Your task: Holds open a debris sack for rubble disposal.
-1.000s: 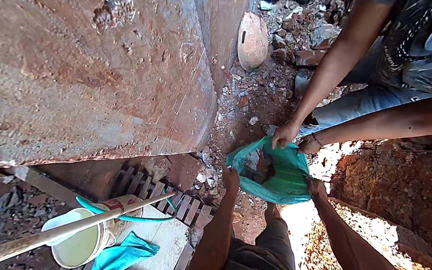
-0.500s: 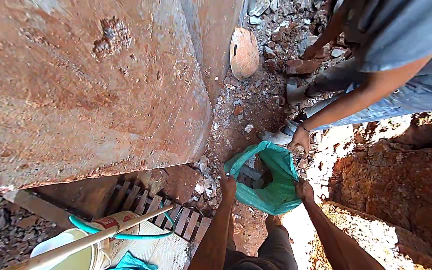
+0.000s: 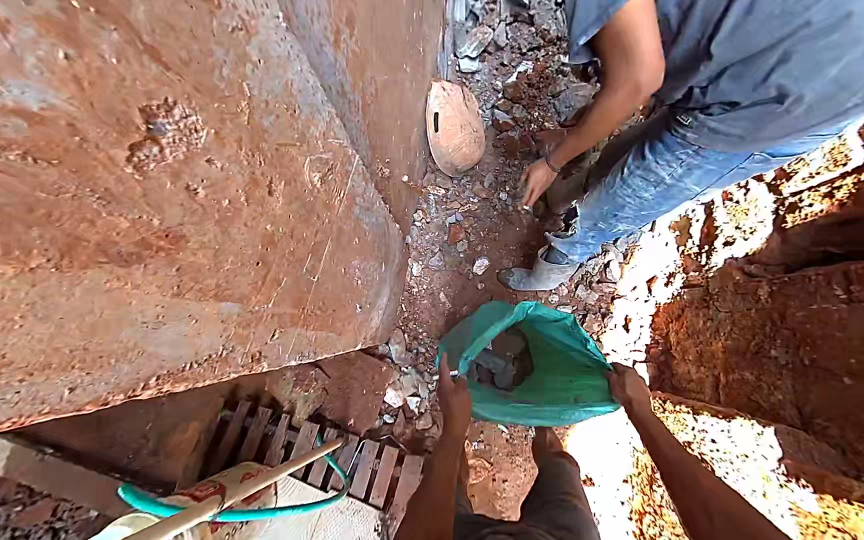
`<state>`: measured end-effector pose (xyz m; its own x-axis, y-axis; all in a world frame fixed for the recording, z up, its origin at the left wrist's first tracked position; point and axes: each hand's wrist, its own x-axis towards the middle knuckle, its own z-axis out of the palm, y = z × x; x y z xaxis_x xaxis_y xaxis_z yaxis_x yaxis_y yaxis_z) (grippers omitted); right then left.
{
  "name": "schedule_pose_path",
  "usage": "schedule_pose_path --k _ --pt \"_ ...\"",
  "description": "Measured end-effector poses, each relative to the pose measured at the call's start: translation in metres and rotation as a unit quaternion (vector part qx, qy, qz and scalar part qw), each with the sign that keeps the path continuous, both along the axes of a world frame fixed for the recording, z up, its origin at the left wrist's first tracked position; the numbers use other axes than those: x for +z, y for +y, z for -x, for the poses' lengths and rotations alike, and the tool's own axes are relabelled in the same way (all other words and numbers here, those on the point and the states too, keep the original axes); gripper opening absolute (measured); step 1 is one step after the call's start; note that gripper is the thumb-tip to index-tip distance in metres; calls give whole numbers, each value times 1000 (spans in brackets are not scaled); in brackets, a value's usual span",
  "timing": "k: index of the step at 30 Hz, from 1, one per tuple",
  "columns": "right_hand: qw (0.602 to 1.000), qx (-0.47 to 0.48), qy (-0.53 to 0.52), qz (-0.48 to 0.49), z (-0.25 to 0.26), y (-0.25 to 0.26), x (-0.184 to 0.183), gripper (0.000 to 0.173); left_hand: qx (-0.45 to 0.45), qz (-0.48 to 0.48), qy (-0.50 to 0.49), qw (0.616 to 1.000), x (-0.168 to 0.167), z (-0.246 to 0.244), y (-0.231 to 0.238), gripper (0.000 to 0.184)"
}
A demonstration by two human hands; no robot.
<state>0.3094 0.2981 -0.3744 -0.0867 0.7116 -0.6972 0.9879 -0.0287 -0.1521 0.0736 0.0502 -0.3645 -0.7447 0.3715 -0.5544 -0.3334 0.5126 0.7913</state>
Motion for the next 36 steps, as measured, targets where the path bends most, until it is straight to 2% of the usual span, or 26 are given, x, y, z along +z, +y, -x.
schedule_pose_path --k 3,7,11,15,18,22,23,25,26,28,31,33,36 --pt "999 33 11 33 15 -8 2 34 50 2 9 999 -4 10 -7 63" --pt "998 34 28 49 26 -28 -8 34 1 67 42 997 -4 39 -14 65" --pt "998 18 -34 40 32 -24 -3 38 -27 102 48 993 0 42 -16 66" --pt "999 39 -8 2 51 13 3 72 -30 81 52 995 -2 28 -19 68" --pt "991 121 14 -53 93 42 -8 83 -18 63 48 997 -2 20 -17 67" --pt "965 256 20 -53 148 51 -64 90 18 49 48 997 -2 12 -20 65" --pt "960 277 3 -34 158 47 -75 86 19 54 55 997 -4 11 -22 64" --pt "956 292 -30 10 175 42 -81 59 -17 75 71 994 -9 11 -25 66" --pt "957 285 -29 36 180 40 -73 48 -50 86 72 992 -8 10 -29 67" --pt "952 299 13 69 190 41 -48 42 -64 94 70 991 -4 9 -37 68" --pt "937 336 92 33 195 54 -23 35 113 35 88 989 -3 25 -48 66" --pt "954 277 114 -15 183 85 -20 34 171 14 74 982 -8 29 -54 69" --pt "984 153 68 -57 183 124 -26 35 61 6 50 997 -6 5 -23 66"
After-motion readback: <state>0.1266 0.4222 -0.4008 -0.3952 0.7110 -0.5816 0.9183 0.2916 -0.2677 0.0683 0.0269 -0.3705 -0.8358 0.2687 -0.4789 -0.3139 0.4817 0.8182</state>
